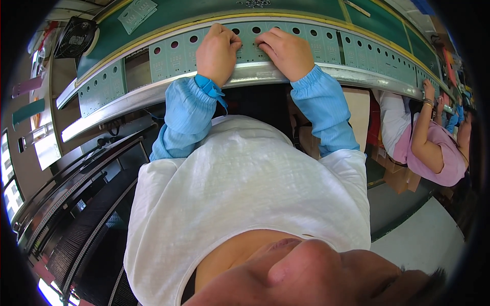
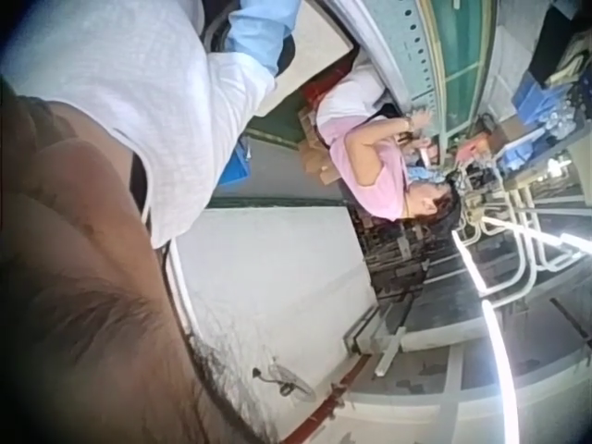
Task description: The person assembles electronic components by picking up small metal pins from a blue tote and inserting them into holes on a circuit board by hand.
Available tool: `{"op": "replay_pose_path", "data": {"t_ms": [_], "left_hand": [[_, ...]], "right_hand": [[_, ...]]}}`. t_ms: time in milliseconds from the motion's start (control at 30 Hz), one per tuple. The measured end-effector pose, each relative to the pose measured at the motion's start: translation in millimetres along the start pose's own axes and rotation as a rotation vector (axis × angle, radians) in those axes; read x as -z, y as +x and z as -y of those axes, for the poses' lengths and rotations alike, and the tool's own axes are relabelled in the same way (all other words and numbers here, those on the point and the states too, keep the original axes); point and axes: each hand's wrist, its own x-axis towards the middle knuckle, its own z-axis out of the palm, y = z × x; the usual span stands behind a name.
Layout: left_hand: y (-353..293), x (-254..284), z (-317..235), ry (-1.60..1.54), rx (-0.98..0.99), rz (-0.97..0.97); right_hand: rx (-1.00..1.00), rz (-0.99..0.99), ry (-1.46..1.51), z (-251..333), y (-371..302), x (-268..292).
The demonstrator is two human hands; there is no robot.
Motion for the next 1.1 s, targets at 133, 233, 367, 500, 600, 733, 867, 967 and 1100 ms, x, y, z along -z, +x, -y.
{"op": "replay_pose_path", "data": {"t_ms": [133, 233, 367, 500, 600, 733, 867, 967, 1100], "left_hand": [[0, 0, -6, 0.024, 0.022, -0.002], [-1, -3, -4, 0.046, 0.016, -0.029], [0, -5, -10, 0.071, 0.028, -0.037], [2, -7, -16, 0.224, 0.011, -0.06], [5, -8, -23, 0.311, 0.04, -0.034], [3, -11, -35, 0.406, 0.042, -0.034], [-11, -8, -30, 0.468, -0.035, -0.042], [-21, 5, -17, 0.345, -0.16, -0.096], [-28, 12, -16, 0.214, -0.175, -0.061]], "right_hand": [[-0.076, -0.002, 0.021, -2, -2, 3], [-0.079, 0.017, -0.023, 9, -1, 6], [-0.017, 0.039, -0.276, 20, 4, -2], [0.046, 0.052, -0.387, 21, 11, -7], [0.055, 0.033, -0.359, 14, 12, -7], [-0.021, 0.047, -0.146, -3, 11, -5], [-0.104, -0.046, 0.042, -11, 4, -2], [-0.152, -0.085, 0.12, -12, -1, 3], [-0.208, -0.08, 0.196, -10, -6, 3]]}}
